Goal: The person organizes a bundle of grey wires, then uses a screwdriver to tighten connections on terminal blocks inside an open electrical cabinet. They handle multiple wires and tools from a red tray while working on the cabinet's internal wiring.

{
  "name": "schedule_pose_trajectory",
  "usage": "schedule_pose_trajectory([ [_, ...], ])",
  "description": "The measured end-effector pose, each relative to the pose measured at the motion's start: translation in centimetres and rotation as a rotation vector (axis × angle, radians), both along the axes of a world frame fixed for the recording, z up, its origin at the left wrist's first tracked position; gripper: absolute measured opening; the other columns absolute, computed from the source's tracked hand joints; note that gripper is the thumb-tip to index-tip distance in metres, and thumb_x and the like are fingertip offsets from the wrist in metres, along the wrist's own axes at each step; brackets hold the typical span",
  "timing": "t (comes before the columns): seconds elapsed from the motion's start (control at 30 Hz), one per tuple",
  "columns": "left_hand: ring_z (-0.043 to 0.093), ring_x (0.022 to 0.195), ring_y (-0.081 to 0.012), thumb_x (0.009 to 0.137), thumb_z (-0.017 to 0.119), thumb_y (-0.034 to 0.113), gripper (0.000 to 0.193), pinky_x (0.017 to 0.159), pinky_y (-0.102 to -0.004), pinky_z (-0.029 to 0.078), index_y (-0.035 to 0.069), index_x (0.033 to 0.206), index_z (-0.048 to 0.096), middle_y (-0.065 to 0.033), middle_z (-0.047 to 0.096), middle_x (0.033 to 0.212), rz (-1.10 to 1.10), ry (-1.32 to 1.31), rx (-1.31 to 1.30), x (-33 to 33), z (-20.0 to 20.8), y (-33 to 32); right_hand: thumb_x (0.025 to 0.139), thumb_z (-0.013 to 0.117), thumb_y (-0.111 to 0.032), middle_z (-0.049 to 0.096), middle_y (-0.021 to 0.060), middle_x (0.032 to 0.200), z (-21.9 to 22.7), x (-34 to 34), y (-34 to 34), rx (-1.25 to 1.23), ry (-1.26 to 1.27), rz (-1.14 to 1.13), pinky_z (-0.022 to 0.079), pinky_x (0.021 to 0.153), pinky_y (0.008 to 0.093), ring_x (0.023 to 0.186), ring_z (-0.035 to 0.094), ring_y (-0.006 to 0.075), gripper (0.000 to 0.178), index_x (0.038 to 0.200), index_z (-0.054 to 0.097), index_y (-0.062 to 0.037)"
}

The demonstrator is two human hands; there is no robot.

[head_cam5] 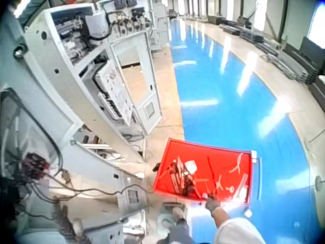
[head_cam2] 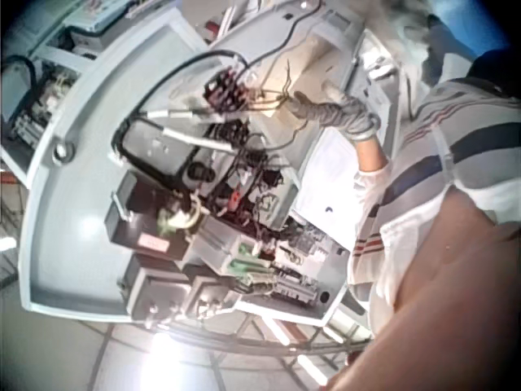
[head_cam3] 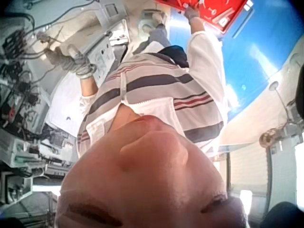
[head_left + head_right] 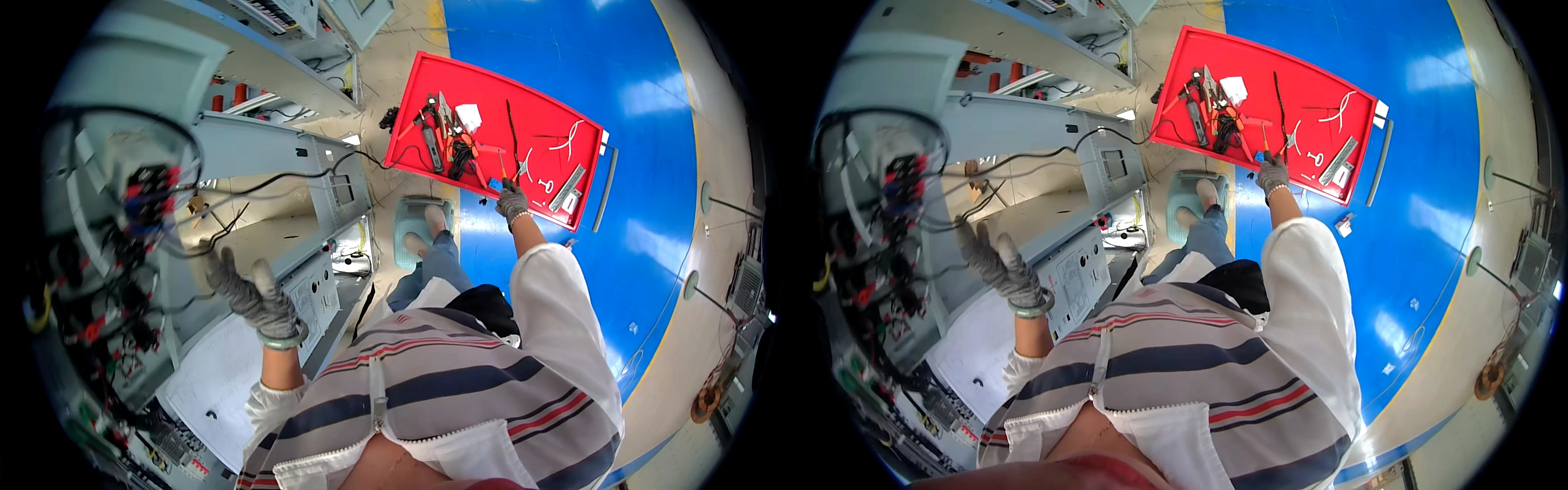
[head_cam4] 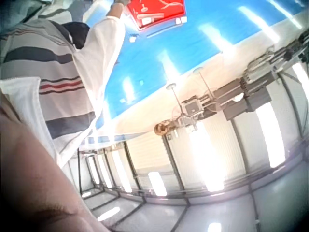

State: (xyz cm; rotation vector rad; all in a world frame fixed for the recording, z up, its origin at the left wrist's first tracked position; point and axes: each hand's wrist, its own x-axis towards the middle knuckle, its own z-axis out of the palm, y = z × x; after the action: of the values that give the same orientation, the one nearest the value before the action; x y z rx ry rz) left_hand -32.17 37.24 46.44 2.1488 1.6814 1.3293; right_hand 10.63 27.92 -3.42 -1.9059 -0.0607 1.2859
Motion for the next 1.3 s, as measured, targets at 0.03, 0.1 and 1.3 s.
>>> schedule_pose_trajectory([
  [0.03, 0.032, 0.129, -0.0259, 0.088, 0.054, 0.026, 0.059, 0.103, -0.0443, 0.031, 0.001, 0.136, 0.028, -0.0139, 0.033, 0.139, 0.023, 0.031, 0.007, 0.0, -0.7, -0.1, 0.086, 0.048, -0.019, 0.058, 0.0061, 0.080, -1.5, -0.2, 0.6, -0.026, -0.116, 0.028, 0.042, 0.064, 0.0384, 0.071, 0.055, 0.0168, 0.017, 0.097, 0.056, -0.0090],
  [0.1, 0.033, 0.128, -0.0258, 0.089, 0.054, 0.026, 0.059, 0.103, -0.0444, 0.031, 0.001, 0.135, 0.028, -0.0139, 0.034, 0.138, 0.075, -0.007, -0.035, 0.4, -1.0, -0.2, 0.083, 0.050, -0.009, 0.061, 0.0082, 0.085, -3.8, -0.8, 1.5, -0.071, -0.345, 0.098, 0.043, 0.065, 0.0286, 0.073, 0.055, 0.0142, 0.017, 0.096, 0.059, -0.0026],
  [1.3, 0.059, 0.096, -0.0186, 0.084, 0.059, 0.011, 0.031, 0.086, -0.0311, 0.044, -0.002, 0.112, 0.056, -0.0113, 0.064, 0.099, -0.116, -0.324, -0.222, 2.1, 6.6, 0.6, 0.081, 0.061, -0.035, 0.064, 0.0137, 0.088, 64.0, -25.1, 21.2, 1.214, -0.475, 0.919, 0.049, 0.073, 0.0314, 0.076, 0.062, 0.0194, 0.039, 0.101, 0.063, -0.0020],
])
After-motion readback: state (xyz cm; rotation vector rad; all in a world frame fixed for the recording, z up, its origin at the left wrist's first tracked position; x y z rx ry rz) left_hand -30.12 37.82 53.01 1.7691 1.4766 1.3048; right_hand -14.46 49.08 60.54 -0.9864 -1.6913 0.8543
